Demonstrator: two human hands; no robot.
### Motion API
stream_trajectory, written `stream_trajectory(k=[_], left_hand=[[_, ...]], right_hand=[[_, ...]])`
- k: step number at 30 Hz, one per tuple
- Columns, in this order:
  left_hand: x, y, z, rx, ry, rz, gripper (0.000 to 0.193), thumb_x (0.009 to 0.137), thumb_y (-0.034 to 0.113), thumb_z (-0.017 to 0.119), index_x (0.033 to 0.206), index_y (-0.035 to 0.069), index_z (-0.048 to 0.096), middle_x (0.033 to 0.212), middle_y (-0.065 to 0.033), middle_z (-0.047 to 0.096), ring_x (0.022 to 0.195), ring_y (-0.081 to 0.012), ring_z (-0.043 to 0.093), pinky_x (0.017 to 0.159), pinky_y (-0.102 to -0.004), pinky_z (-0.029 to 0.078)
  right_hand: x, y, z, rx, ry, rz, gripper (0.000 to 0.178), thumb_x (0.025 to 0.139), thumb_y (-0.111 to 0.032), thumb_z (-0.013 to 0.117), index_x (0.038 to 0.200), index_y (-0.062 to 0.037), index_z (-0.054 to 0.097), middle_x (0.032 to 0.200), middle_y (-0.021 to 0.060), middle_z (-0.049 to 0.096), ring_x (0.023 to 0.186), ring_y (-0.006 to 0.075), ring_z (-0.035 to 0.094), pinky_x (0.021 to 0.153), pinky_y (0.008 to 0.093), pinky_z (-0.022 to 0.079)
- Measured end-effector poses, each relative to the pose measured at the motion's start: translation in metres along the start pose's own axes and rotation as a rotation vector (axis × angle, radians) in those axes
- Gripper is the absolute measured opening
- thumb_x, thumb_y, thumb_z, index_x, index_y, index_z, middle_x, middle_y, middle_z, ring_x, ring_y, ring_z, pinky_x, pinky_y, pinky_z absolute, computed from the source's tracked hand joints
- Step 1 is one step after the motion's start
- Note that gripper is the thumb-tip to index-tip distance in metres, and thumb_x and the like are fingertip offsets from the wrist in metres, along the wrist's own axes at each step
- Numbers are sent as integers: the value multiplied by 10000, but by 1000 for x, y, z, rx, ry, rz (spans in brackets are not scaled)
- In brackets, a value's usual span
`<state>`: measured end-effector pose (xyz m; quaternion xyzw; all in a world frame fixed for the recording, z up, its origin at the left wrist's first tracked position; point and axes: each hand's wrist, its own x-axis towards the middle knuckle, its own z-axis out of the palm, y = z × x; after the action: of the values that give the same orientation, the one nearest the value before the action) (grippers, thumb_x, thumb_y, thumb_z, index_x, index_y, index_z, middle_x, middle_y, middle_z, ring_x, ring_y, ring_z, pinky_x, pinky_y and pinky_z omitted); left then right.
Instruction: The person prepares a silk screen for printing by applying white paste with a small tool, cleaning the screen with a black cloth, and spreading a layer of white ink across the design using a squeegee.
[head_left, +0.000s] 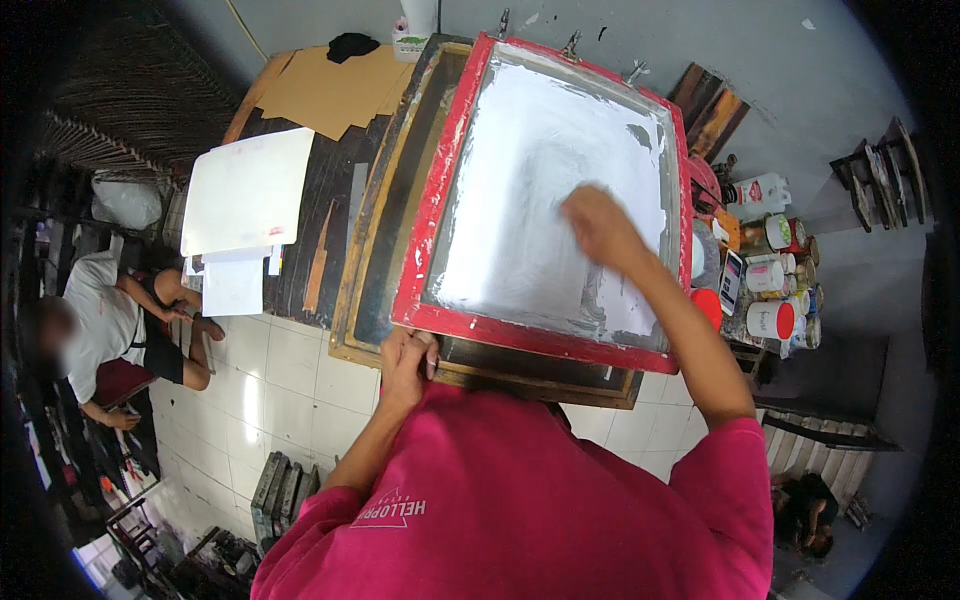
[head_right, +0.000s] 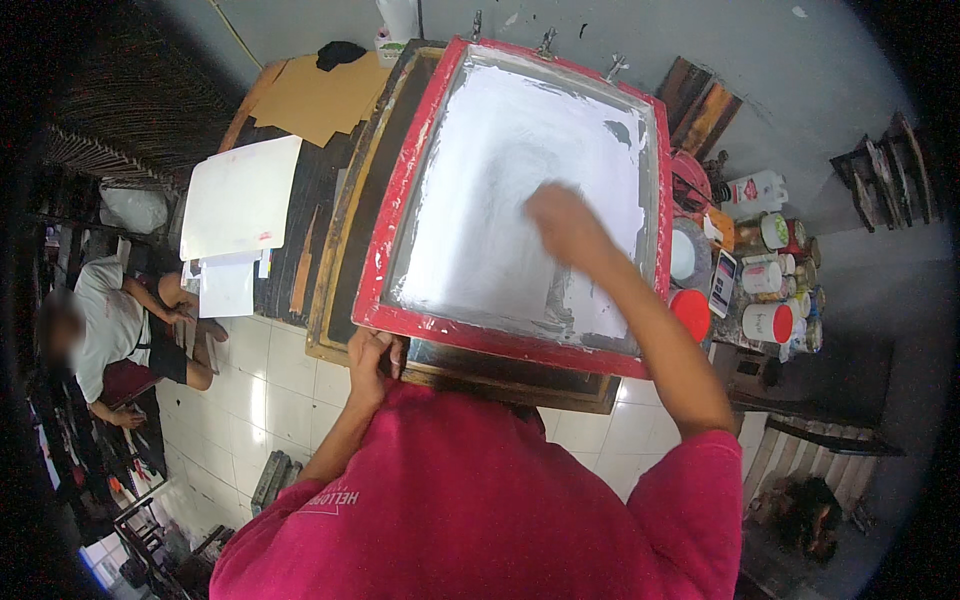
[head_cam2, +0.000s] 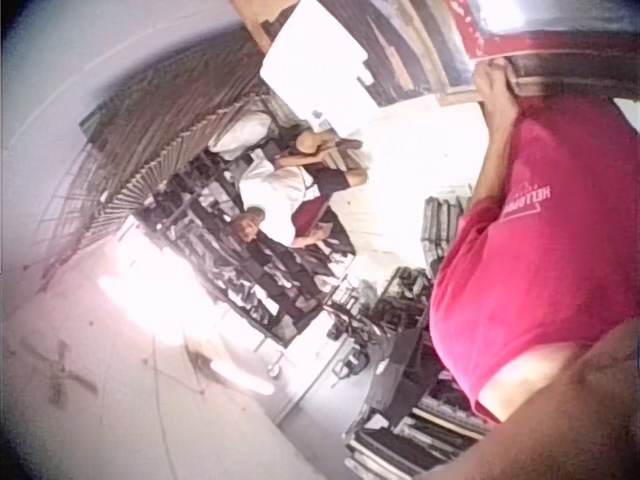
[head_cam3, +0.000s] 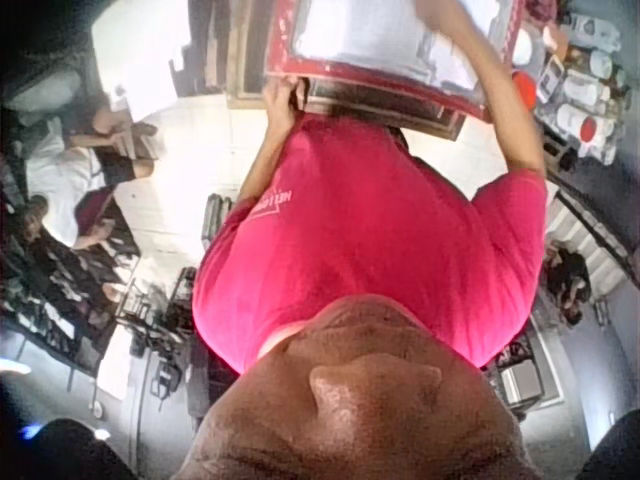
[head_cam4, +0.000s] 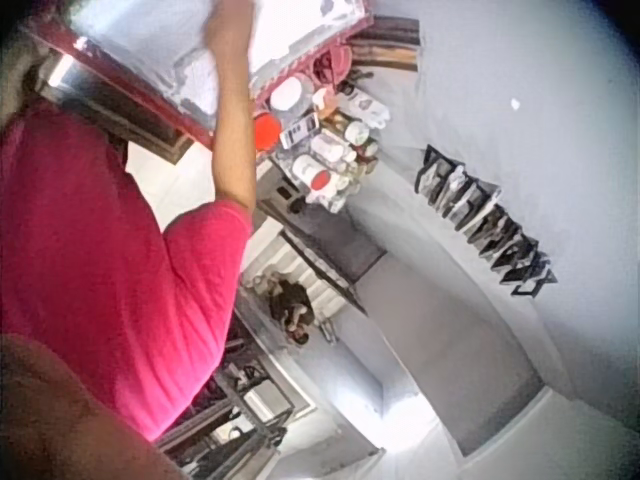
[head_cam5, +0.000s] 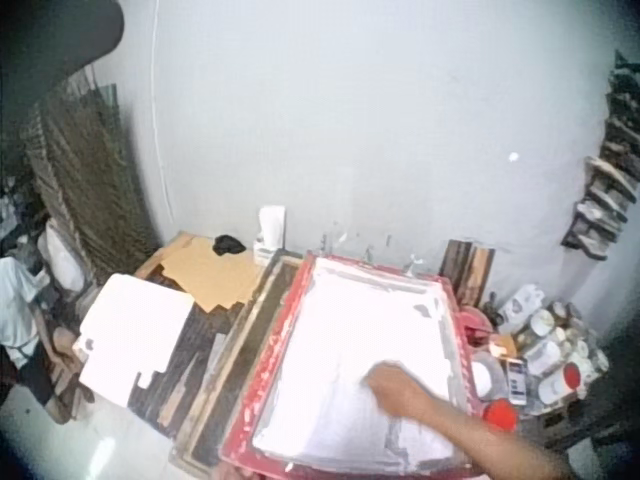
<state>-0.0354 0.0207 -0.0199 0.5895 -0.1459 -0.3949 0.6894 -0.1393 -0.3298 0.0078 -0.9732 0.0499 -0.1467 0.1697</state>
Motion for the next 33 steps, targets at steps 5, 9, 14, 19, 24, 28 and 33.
stream_trajectory(k=[5,9,14,19,24,28,33], left_hand=[[0,-2,3,-19,13,-29,256,932,232,484,906,-2,581,604,-34,503,475,-107,449,446,-259,343],[-1,2,3,-5,25,-31,254,930,228,484,916,-7,580,604,-37,506,466,-115,453,445,-259,350],[-1,0,7,-31,38,-24,244,922,217,474,904,-7,570,600,-39,501,458,-119,446,438,-259,350],[0,3,5,12,40,-34,222,917,241,469,891,29,529,620,-37,497,443,-121,441,416,-255,360],[-3,5,13,-1,41,-19,230,921,214,450,889,6,541,624,-42,501,462,-115,434,436,-253,344],[-4,7,9,-10,34,-24,222,921,209,451,879,8,536,620,-42,496,465,-116,435,435,-254,347],[-2,5,12,-17,37,-23,207,919,200,457,870,14,534,617,-46,495,466,-121,442,436,-256,353]], right_hand=[[19,-43,28,308,75,-80,124,846,17,558,930,7,649,944,164,609,923,327,583,863,404,469],[-9,-54,13,331,-240,-392,164,773,12,620,925,-24,669,892,142,618,922,306,593,862,421,468],[14,-14,9,191,38,-84,169,795,33,591,935,-22,667,899,147,613,917,325,580,826,425,477],[-2,-67,0,338,-373,-424,172,809,42,586,926,-40,682,871,127,616,894,303,587,827,415,485],[-13,5,-19,115,-42,-41,139,791,31,639,910,-25,683,858,135,624,855,319,596,791,396,494],[-26,-46,-7,247,-261,-296,124,802,1,669,926,-6,677,852,133,629,875,309,610,802,391,503],[-37,-16,-31,193,-45,-41,112,783,-2,663,893,-23,659,835,135,615,835,332,593,744,418,489]])
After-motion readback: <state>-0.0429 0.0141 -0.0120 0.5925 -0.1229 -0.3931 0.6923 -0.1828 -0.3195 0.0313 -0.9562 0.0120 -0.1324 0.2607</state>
